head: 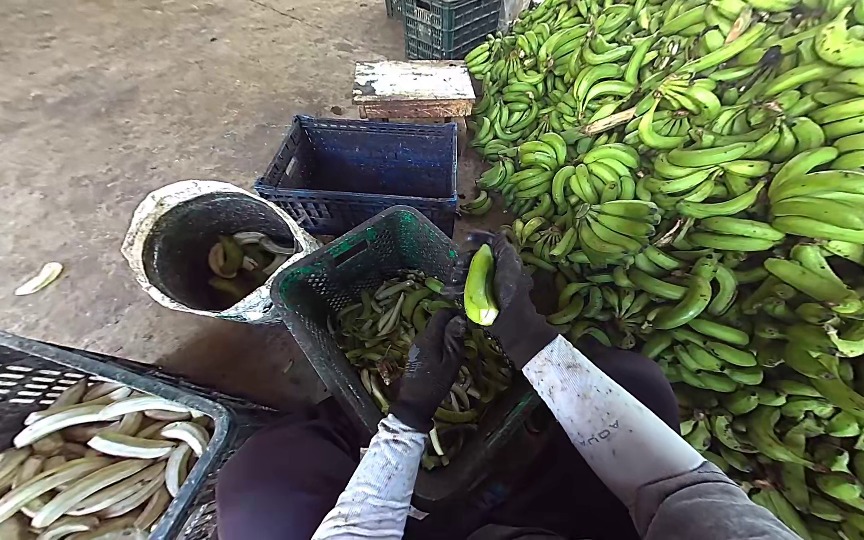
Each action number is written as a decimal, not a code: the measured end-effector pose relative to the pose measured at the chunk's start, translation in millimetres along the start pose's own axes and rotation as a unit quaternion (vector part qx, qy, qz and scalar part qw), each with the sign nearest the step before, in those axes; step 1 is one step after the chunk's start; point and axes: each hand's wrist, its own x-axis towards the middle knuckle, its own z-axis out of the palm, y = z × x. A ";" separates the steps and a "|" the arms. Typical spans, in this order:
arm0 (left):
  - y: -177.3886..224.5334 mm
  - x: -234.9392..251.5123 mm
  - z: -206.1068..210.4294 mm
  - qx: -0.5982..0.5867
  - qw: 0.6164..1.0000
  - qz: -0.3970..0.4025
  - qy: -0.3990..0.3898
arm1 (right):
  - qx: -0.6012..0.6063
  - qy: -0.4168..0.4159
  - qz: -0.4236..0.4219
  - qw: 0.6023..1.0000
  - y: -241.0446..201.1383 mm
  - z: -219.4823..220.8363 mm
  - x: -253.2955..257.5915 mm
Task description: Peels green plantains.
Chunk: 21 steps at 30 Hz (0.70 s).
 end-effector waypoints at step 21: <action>-25.4 28.4 -127.2 0.398 0.901 -0.159 -0.063 | -0.226 -0.182 0.391 0.873 50.0 -6.8 -64.1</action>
